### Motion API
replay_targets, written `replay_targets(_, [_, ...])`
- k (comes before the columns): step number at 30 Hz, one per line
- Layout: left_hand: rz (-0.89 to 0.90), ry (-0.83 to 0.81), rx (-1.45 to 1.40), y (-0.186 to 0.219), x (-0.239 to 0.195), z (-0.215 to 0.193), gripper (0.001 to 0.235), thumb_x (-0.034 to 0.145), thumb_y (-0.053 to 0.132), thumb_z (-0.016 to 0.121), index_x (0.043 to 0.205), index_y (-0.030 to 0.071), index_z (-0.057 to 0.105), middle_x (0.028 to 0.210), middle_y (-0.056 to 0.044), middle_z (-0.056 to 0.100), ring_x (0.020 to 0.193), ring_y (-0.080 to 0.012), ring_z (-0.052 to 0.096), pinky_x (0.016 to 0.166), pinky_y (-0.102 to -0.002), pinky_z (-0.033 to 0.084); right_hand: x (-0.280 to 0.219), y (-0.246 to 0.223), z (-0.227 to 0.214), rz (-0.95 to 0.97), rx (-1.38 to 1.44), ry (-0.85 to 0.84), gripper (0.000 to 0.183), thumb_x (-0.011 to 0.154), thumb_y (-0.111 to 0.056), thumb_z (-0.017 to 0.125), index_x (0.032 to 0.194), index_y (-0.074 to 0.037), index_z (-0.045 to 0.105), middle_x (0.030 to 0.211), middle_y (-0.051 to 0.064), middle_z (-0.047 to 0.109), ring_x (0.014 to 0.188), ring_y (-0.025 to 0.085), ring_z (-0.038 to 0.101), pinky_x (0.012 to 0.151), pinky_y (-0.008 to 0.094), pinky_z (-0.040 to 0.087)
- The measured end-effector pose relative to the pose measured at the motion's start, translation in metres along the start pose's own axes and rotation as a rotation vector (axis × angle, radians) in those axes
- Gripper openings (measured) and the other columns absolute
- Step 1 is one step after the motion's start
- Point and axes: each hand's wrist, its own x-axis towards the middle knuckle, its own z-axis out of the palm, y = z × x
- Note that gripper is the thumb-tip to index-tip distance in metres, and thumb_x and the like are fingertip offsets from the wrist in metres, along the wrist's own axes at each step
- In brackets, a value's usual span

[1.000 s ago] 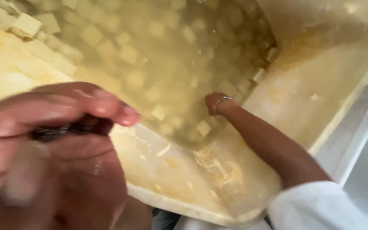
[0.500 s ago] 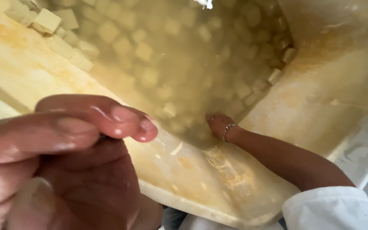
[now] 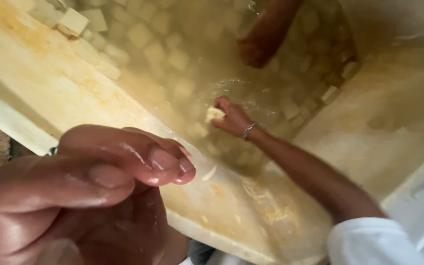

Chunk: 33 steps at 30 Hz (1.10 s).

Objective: The person repeatedly scoops small tofu cubes from a water-filled tub and places them into a dry white bin, arranging them in neat rows. The process continues with both hands handling the cubes and organizing them into a grid pattern.

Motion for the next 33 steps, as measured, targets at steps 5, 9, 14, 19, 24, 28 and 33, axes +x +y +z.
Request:
replay_targets(5, [0.023,0.182,0.027,-0.011,-0.027,-0.003,0.03,0.109,0.027,0.066,0.106,-0.001,0.056,0.095,-0.026,0.066,0.087,-0.0336,0.065,0.079,-0.054,0.059,-0.002,-0.014,0.05,0.052,-0.01,-0.078,0.056,0.08,-0.022,0.076,0.125,-0.007,0.047,0.115,0.016,0.061,0.079,0.03,0.068,0.079,0.043,0.055])
replay_targets(9, [-0.022,0.024,0.039,-0.011,-0.047,-0.026,0.03,0.115,0.029,0.062,0.117,-0.001,0.057,0.107,-0.024,0.068,0.096,-0.0321,0.067,0.088,-0.053,0.06,-0.017,-0.01,0.067,0.057,-0.065,-0.097,0.064,0.081,-0.022,0.076,0.135,-0.008,0.046,0.117,0.015,0.063,0.088,0.029,0.068,0.084,0.045,0.055])
replay_targets(14, [-0.036,-0.101,0.111,0.0,-0.032,-0.027,0.024,0.114,0.027,0.066,0.121,0.005,0.057,0.112,-0.017,0.065,0.103,-0.0283,0.067,0.096,-0.049,0.06,-0.004,0.001,0.049,-0.122,0.085,0.102,0.065,0.077,-0.018,0.079,0.133,-0.007,0.048,0.132,0.018,0.056,0.098,0.032,0.068,0.086,0.041,0.058])
replay_targets(19, [-0.048,-0.104,0.11,0.004,-0.013,0.004,0.025,0.109,0.021,0.072,0.122,0.006,0.058,0.113,-0.017,0.067,0.102,-0.0282,0.067,0.094,-0.049,0.06,0.01,0.014,0.047,0.09,0.263,0.06,0.065,0.074,-0.019,0.076,0.133,-0.011,0.048,0.128,0.011,0.061,0.093,0.03,0.07,0.085,0.041,0.06])
replay_targets(24, [0.054,0.114,0.044,-0.004,-0.015,0.023,0.021,0.11,0.019,0.07,0.115,0.002,0.059,0.102,-0.021,0.069,0.094,-0.0285,0.066,0.082,-0.05,0.056,0.017,0.011,0.066,-0.126,0.036,0.125,0.076,0.071,-0.015,0.08,0.138,-0.01,0.046,0.133,0.02,0.057,0.104,0.038,0.064,0.092,0.047,0.054])
replay_targets(28, [0.024,-0.011,0.067,-0.003,-0.017,0.024,0.023,0.115,0.021,0.07,0.114,0.003,0.057,0.103,-0.019,0.065,0.098,-0.0263,0.066,0.087,-0.049,0.058,0.016,0.009,0.074,0.109,-0.007,-0.169,0.084,0.079,-0.021,0.075,0.153,-0.015,0.036,0.108,0.019,0.065,0.1,0.034,0.066,0.092,0.045,0.053])
replay_targets(33, [0.087,0.203,0.065,-0.009,-0.024,0.031,0.026,0.111,0.022,0.072,0.109,0.002,0.056,0.094,-0.022,0.064,0.086,-0.0283,0.065,0.075,-0.051,0.058,0.024,0.001,0.055,-0.066,0.177,-0.061,0.072,0.077,-0.021,0.077,0.14,-0.016,0.042,0.116,0.015,0.062,0.097,0.032,0.067,0.085,0.043,0.055])
